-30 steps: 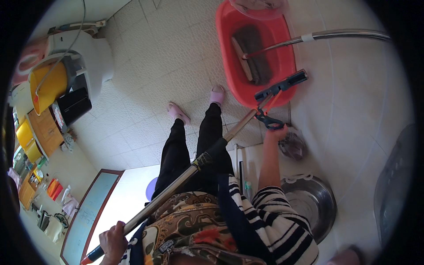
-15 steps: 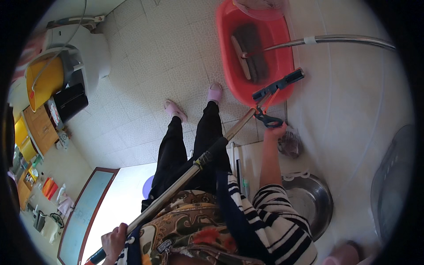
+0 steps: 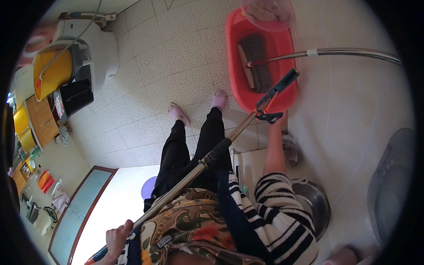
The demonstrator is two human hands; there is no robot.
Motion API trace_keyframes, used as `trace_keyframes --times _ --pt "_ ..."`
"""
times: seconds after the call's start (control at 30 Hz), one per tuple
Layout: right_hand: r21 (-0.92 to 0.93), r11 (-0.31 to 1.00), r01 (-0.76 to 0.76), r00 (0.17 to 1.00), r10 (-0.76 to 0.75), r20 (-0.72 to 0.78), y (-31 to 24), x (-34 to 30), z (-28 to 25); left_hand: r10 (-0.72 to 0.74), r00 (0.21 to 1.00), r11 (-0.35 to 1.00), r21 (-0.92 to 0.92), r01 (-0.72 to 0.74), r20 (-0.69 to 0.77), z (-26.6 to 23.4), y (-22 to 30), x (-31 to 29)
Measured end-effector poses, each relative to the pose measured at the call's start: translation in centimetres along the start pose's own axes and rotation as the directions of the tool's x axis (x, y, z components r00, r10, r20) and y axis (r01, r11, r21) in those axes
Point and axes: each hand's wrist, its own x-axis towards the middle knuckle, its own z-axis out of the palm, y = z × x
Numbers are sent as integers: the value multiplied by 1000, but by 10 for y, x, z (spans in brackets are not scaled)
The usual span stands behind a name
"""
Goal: The person mops a tiled bathroom floor using a string mop and a squeegee. They wet the mop with a shower head, wring it in a pink basin, and mop the floor. They then use a squeegee to push water toward the drain, repeating the process.
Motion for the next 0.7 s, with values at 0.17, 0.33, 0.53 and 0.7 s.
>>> trace_keyframes --times 0.17,0.33,0.53,0.7 --pt "-15 999 52 977 -54 -205 -20 -30 -35 52 994 988 151 -37 -95 20 4 6" --pt "41 997 62 977 -52 -205 -25 -72 -46 63 983 984 178 -31 -174 20 -5 12" --pt "-24 998 56 983 -60 -175 -25 -53 -46 74 995 996 52 -71 -61 -2 4 11" --pt "-97 995 22 995 -12 104 -3 -1 -27 29 998 995 -98 -23 57 -36 13 -6"
